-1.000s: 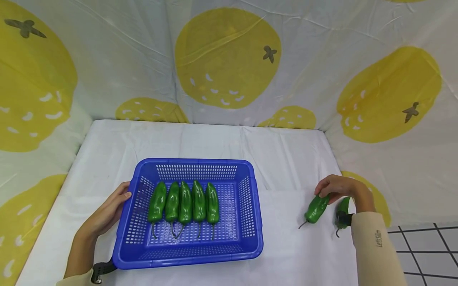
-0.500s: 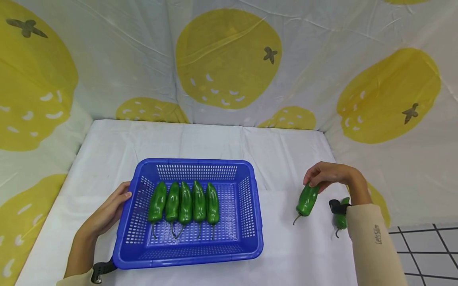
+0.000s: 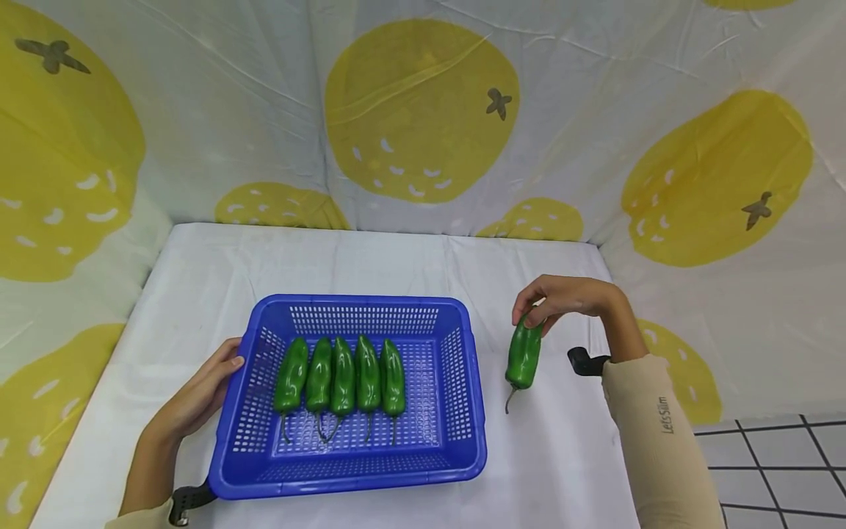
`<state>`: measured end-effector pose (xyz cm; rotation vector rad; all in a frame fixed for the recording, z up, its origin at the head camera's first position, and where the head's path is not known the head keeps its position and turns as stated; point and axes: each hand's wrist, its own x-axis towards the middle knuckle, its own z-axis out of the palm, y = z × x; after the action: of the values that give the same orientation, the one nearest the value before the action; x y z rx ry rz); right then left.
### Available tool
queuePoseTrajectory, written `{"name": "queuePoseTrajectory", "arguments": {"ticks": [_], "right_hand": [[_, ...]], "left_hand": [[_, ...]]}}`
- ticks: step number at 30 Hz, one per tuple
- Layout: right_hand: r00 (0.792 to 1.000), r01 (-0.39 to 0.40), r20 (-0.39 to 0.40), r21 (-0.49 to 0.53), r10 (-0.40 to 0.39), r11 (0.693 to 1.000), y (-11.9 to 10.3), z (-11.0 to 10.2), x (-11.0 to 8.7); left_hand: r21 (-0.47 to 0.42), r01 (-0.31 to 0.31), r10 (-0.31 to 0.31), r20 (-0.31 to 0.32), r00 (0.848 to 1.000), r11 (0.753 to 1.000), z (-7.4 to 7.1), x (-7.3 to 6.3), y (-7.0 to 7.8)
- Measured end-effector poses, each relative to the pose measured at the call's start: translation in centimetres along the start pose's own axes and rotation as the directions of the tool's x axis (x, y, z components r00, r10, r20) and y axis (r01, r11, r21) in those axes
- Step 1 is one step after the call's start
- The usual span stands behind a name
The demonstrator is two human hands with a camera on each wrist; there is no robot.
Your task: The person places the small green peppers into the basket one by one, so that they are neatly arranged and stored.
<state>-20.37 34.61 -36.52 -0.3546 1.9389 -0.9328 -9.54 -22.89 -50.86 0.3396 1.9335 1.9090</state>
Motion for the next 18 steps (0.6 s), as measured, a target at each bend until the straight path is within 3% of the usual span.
{"name": "queuePoseTrajectory", "arguments": {"ticks": [9,18], "right_hand": [[0.996,0.047,0.074,-0.045,-0.044,0.998,-4.5,1.0,3.7],[0.981,0.112,0.173,-0.121,-0.090,0.986,-8.0,3.3,8.0]], "left_hand": [[0.001,0.000,0.000,0.002,1.000,1.000,0.0,-0.1,0.1],[-0.005,-0.008,0.008,0.008,1.000,1.000,0.1,-0.2,0.1]]}}
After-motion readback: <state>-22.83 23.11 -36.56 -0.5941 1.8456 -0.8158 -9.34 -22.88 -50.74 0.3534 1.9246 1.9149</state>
